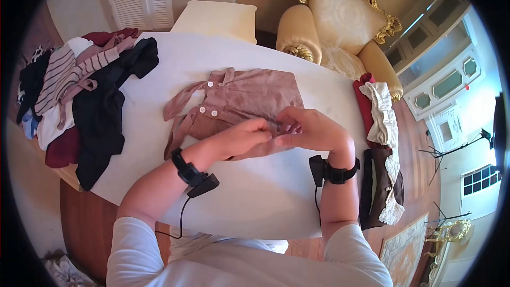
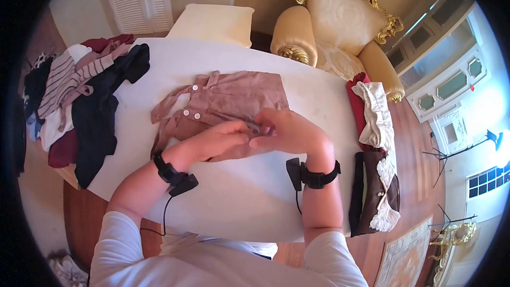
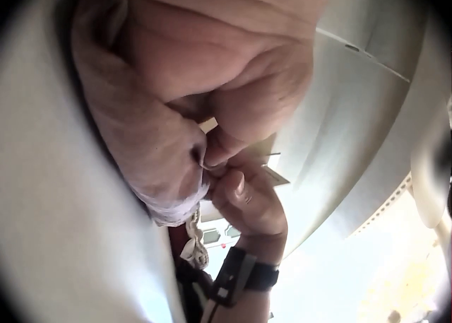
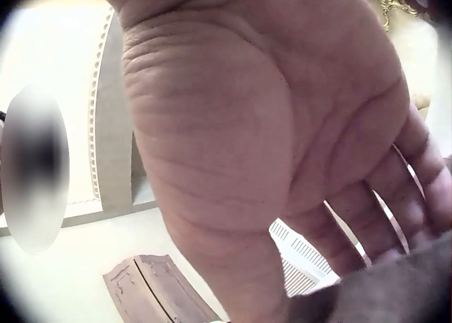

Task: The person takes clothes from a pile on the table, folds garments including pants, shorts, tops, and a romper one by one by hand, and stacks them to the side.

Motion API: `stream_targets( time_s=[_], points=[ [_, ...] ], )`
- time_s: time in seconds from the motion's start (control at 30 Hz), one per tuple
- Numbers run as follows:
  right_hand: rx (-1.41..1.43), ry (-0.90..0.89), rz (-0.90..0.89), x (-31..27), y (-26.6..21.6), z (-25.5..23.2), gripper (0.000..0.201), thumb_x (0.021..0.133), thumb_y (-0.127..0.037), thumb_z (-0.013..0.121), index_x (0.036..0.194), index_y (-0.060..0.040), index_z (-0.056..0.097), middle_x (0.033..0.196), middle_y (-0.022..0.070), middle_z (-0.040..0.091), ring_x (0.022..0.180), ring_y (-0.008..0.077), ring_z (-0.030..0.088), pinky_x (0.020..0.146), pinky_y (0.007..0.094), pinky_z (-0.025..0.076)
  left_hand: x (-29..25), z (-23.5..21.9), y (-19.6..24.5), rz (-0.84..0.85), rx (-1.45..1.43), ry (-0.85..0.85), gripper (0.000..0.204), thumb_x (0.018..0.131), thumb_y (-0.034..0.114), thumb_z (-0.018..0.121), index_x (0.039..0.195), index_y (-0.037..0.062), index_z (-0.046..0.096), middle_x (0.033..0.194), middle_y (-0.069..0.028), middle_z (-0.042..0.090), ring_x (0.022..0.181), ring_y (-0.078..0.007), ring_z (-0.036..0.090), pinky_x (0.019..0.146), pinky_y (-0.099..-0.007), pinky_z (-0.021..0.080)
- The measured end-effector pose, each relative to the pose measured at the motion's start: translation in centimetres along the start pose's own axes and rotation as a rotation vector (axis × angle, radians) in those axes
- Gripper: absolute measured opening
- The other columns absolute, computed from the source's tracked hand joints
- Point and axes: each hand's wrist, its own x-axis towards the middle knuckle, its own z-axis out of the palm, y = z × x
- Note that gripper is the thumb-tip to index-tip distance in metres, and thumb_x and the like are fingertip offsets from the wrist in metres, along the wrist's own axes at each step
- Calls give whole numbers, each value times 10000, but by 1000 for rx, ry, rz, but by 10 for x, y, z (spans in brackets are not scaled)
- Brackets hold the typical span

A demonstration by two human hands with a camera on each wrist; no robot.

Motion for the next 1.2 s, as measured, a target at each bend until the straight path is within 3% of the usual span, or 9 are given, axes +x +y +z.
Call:
stream_targets(
  time_s=[0.13,0.2,0.3,0.47,0.8,0.9,0.97,1.07,1.2],
  points=[
    [2,54,-86,7,16,0,487,770,-249,828,1165,-17,661,1021,174,738,957,329,712,839,377,554,0,-18,4,-110,-409,170,191,1034,213,588,1116,44,625,1101,-44,660,989,-109,633,827,-288,534],
    [-24,101,-104,8,25,2,445,815,-219,830,1170,-16,655,991,140,725,893,247,702,823,365,548,3,-27,4,-91,-440,197,177,1029,201,597,1114,50,633,1109,-38,666,991,-111,643,830,-278,536],
    [-89,143,-36,16,36,7,360,832,-139,775,1144,-6,653,942,124,722,846,234,690,786,357,545,6,-41,0,-55,-465,225,183,1021,215,626,1105,53,642,1102,-30,672,980,-119,650,834,-271,537],
    [-14,108,81,21,40,10,301,836,-88,722,1120,-15,657,866,103,709,804,227,681,731,357,538,6,-39,-3,-130,11,359,373,944,253,753,1211,53,588,1036,-20,668,940,-96,625,784,-257,510],
    [-146,22,141,22,36,14,290,819,-151,758,1073,-44,667,892,120,717,835,276,699,728,381,541,0,-32,-7,-50,440,267,476,873,144,781,1259,19,533,914,-43,673,818,-89,590,753,-280,501],
    [-172,23,140,26,39,19,267,797,-156,774,1012,-39,668,895,126,717,839,302,696,727,393,540,-5,-24,-8,-7,616,289,483,861,134,775,1268,32,537,993,-81,689,823,-145,635,737,-321,523],
    [-185,47,128,29,46,25,257,786,-156,778,989,-40,670,890,126,714,835,307,693,724,393,539,-6,-20,-17,305,927,410,461,842,117,758,1248,66,545,1030,-105,659,835,-257,664,718,-390,535],
    [-203,66,131,31,46,27,241,769,-154,782,953,-43,673,881,126,711,831,313,688,720,393,537,-13,-1,8,408,1089,496,338,844,89,728,1147,87,578,1022,-115,616,858,-331,656,731,-442,531],
    [-211,56,141,32,48,28,229,761,-151,781,934,-48,672,865,128,709,828,313,686,713,394,532,-13,7,6,457,1021,410,201,860,69,703,1027,91,594,938,-116,576,837,-343,641,733,-443,525]
  ],
)
